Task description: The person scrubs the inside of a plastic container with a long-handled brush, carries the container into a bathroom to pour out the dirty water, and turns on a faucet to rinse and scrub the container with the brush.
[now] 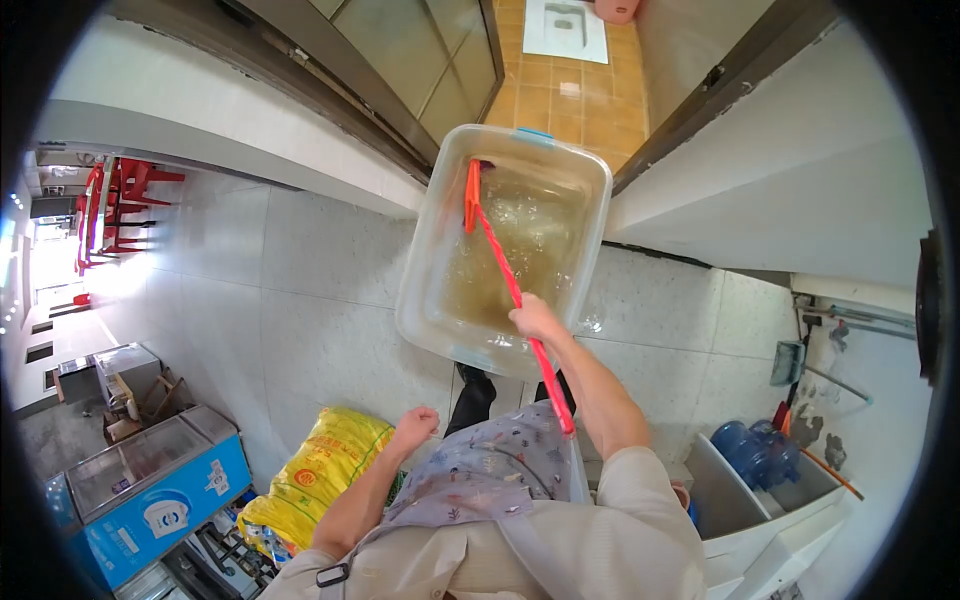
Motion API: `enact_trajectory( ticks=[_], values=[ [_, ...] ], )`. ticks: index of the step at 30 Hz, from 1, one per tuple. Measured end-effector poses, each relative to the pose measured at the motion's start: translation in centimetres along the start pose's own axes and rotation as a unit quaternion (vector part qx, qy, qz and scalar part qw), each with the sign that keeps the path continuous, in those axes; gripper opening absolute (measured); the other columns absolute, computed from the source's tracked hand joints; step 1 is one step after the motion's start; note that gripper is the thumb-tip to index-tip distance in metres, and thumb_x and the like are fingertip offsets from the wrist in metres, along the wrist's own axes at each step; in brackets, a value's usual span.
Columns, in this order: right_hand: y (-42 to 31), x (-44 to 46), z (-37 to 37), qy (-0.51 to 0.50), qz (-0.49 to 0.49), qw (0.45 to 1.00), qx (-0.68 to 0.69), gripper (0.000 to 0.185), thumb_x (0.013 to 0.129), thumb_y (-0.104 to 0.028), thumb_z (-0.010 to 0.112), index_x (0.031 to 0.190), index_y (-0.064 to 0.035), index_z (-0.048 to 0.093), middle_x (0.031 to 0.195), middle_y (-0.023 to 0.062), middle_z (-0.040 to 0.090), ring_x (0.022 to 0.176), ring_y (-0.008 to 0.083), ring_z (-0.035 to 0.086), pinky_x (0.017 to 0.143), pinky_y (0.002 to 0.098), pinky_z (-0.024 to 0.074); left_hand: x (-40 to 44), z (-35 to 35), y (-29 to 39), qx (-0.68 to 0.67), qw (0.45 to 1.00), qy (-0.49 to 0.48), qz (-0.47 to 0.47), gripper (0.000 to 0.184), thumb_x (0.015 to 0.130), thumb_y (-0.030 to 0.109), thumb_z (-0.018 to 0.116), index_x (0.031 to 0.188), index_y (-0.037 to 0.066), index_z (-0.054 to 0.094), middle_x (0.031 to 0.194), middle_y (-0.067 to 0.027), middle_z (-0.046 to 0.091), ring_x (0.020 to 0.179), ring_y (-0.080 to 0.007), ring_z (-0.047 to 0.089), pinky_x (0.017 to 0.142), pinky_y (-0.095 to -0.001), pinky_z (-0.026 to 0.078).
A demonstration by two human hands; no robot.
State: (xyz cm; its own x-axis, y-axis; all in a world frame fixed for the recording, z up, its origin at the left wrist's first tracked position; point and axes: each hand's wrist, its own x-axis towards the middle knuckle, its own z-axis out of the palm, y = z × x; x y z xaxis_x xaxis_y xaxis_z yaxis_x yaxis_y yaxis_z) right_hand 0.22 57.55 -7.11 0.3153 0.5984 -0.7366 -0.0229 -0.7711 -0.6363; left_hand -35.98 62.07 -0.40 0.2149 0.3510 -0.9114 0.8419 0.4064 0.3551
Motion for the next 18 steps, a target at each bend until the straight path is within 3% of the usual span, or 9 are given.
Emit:
enact_trajectory(
  ticks=[4, 6, 7, 8, 10, 11, 13, 16, 18],
  values=[
    [0.8, -5.9, 1.9, 0.062, -0.085, 0.992, -0.073, 0.036, 0.083, -0.015, 0.059, 0.115, 0.0017, 0.056, 0.098, 0.0291, 0.065, 0.09, 0.0402, 0.067, 0.076, 0.0471, 0.0523, 0.6, -0.2, -0.9, -0.044, 0.999, -0.014, 0.011, 0.016, 0.084, 0.018, 0.062, 0.088, 0.003, 0.066, 0.077, -0.0035, 0.065, 0.071, -0.0111, 0.063, 0.062, -0.0268, 0.05],
    [-0.8, -10.3, 0.5, 0.004, -0.01, 1.0, 0.004, 0.038, 0.084, -0.016, 0.059, 0.118, 0.0013, 0.054, 0.083, 0.0164, 0.061, 0.065, 0.0299, 0.064, 0.059, 0.0428, 0.0514, -0.2, -0.2, -2.6, -0.053, 0.998, -0.028, -0.001, 0.017, 0.085, 0.019, 0.062, 0.089, 0.003, 0.066, 0.078, -0.0035, 0.065, 0.072, -0.0113, 0.063, 0.062, -0.0272, 0.05],
    [0.2, -8.7, 1.0, 0.077, -0.138, 0.987, -0.003, 0.03, 0.084, -0.014, 0.06, 0.11, 0.001, 0.057, 0.076, 0.013, 0.058, 0.053, 0.0224, 0.058, 0.049, 0.0378, 0.0474, 0.0, -0.1, -2.5, -0.037, 0.999, -0.027, 0.0, 0.017, 0.085, 0.019, 0.062, 0.09, 0.003, 0.066, 0.079, -0.0032, 0.066, 0.072, -0.0114, 0.063, 0.062, -0.0274, 0.051],
    [1.4, -6.7, 0.7, 0.08, -0.14, 0.987, -0.004, 0.03, 0.084, -0.014, 0.06, 0.11, 0.001, 0.057, 0.076, 0.013, 0.058, 0.053, 0.0224, 0.058, 0.049, 0.0378, 0.0474, 0.1, -0.3, -2.5, -0.018, 1.0, -0.025, -0.004, 0.017, 0.085, 0.019, 0.062, 0.091, 0.004, 0.067, 0.079, -0.0029, 0.066, 0.072, -0.0116, 0.063, 0.062, -0.0276, 0.051],
    [-1.9, -3.8, -2.2, -0.009, 0.016, 0.981, 0.195, 0.015, 0.085, -0.011, 0.06, 0.097, -0.0017, 0.057, 0.068, 0.0076, 0.054, 0.045, 0.0143, 0.049, 0.04, 0.0317, 0.04, -0.4, -0.8, -1.9, -0.019, 1.0, -0.012, -0.009, 0.017, 0.085, 0.019, 0.062, 0.091, 0.004, 0.067, 0.079, -0.0028, 0.066, 0.072, -0.0115, 0.063, 0.062, -0.0275, 0.051],
    [-1.9, -3.0, -2.0, -0.01, 0.017, 0.981, 0.194, 0.015, 0.085, -0.011, 0.06, 0.097, -0.0017, 0.057, 0.068, 0.0076, 0.054, 0.045, 0.0143, 0.049, 0.04, 0.0317, 0.04, -0.7, -0.9, -1.7, -0.022, 1.0, -0.001, -0.019, 0.017, 0.085, 0.019, 0.062, 0.091, 0.004, 0.067, 0.078, -0.0028, 0.065, 0.072, -0.0115, 0.063, 0.061, -0.0274, 0.051],
    [-1.0, -1.7, -1.1, -0.017, 0.06, 0.939, 0.338, 0.01, 0.086, -0.009, 0.059, 0.082, -0.0062, 0.05, 0.061, 0.0017, 0.049, 0.043, 0.0109, 0.046, 0.037, 0.0295, 0.0362, -0.3, -1.4, -1.8, -0.05, 0.999, 0.005, -0.013, 0.017, 0.085, 0.019, 0.062, 0.09, 0.003, 0.067, 0.078, -0.003, 0.065, 0.071, -0.0116, 0.063, 0.061, -0.0271, 0.051],
    [2.1, -4.7, -0.3, -0.004, 0.036, 0.891, 0.452, 0.008, 0.086, -0.007, 0.056, 0.081, -0.0068, 0.05, 0.058, 0.001, 0.047, 0.043, 0.0114, 0.047, 0.037, 0.0285, 0.0369, 0.2, -2.3, -2.8, -0.077, 0.997, 0.008, -0.001, 0.017, 0.085, 0.018, 0.062, 0.091, 0.002, 0.066, 0.077, -0.0036, 0.065, 0.071, -0.012, 0.063, 0.06, -0.0268, 0.05],
    [2.4, -9.2, -1.1, 0.052, 0.035, 0.901, 0.43, 0.007, 0.086, -0.009, 0.057, 0.082, -0.0065, 0.052, 0.058, 0.0012, 0.047, 0.043, 0.0113, 0.046, 0.036, 0.0284, 0.0359, 0.2, -2.5, -3.1, -0.075, 0.997, -0.004, 0.006, 0.017, 0.085, 0.017, 0.062, 0.092, 0.002, 0.066, 0.078, -0.004, 0.065, 0.07, -0.0123, 0.063, 0.059, -0.0267, 0.05]
  ],
)
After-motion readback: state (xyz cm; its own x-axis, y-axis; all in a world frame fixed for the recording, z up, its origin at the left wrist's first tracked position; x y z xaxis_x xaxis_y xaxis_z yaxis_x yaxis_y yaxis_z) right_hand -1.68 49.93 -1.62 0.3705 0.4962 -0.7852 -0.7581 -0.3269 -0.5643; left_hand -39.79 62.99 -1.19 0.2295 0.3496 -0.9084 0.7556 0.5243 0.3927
